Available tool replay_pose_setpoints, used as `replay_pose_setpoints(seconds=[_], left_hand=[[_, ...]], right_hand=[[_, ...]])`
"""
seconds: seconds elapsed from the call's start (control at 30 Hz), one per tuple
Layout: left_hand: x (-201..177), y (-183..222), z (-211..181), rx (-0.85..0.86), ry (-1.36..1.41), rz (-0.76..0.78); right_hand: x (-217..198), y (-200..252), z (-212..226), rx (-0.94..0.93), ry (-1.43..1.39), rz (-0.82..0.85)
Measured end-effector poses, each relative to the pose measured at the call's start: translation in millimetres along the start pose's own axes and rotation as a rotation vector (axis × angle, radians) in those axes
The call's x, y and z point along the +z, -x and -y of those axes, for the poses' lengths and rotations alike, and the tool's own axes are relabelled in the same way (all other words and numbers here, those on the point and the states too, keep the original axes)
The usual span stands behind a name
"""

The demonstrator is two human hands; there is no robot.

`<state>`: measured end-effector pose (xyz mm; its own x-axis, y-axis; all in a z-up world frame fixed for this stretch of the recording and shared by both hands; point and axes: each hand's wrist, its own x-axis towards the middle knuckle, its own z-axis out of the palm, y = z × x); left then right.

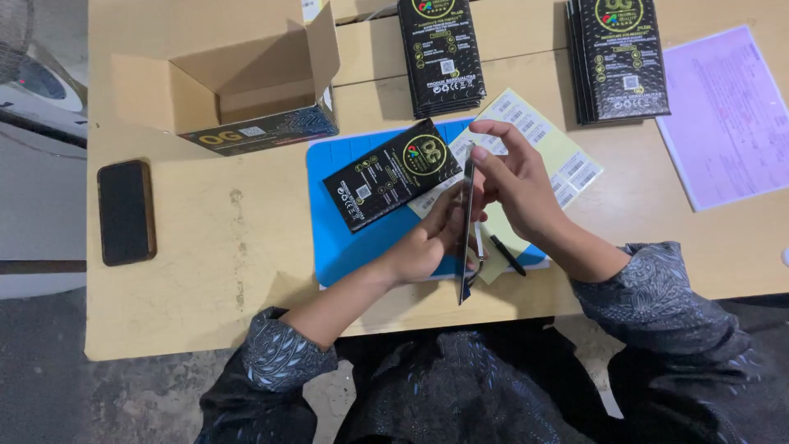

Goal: Inspecting a mobile phone screen replacement, applying a protective label, marking it with a pen, and packaging a stack of screens into a retail box.

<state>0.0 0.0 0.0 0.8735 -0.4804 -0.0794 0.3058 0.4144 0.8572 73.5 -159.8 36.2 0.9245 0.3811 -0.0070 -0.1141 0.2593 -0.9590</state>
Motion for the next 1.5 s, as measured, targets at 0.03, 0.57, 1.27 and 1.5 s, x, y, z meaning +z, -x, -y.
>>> replay_pose_setpoints(seconds=[0.03, 0.57, 1.27, 1.5], left_hand=[[-3.5, -2.4, 3.8, -0.005, 0.004, -0.002], [-1.7, -2.7, -34.1, -0.113, 0.059, -0.348], [-28.6, 19.8, -71.3, 0.594, -0.877, -0.621], [-72.9, 8.2, -56.1, 0.359, -0.668, -0.634]], right_hand=[[1.7, -0.3, 0.5, 0.006, -0.002, -0.003], [15.2, 7.3, 18.5, -0.2, 0.464, 0.363], [-4.7, 7.6, 16.4, -0.325, 0.014, -0.089], [-11.2, -6.6, 14.9, -0.034, 0.066, -0.227]])
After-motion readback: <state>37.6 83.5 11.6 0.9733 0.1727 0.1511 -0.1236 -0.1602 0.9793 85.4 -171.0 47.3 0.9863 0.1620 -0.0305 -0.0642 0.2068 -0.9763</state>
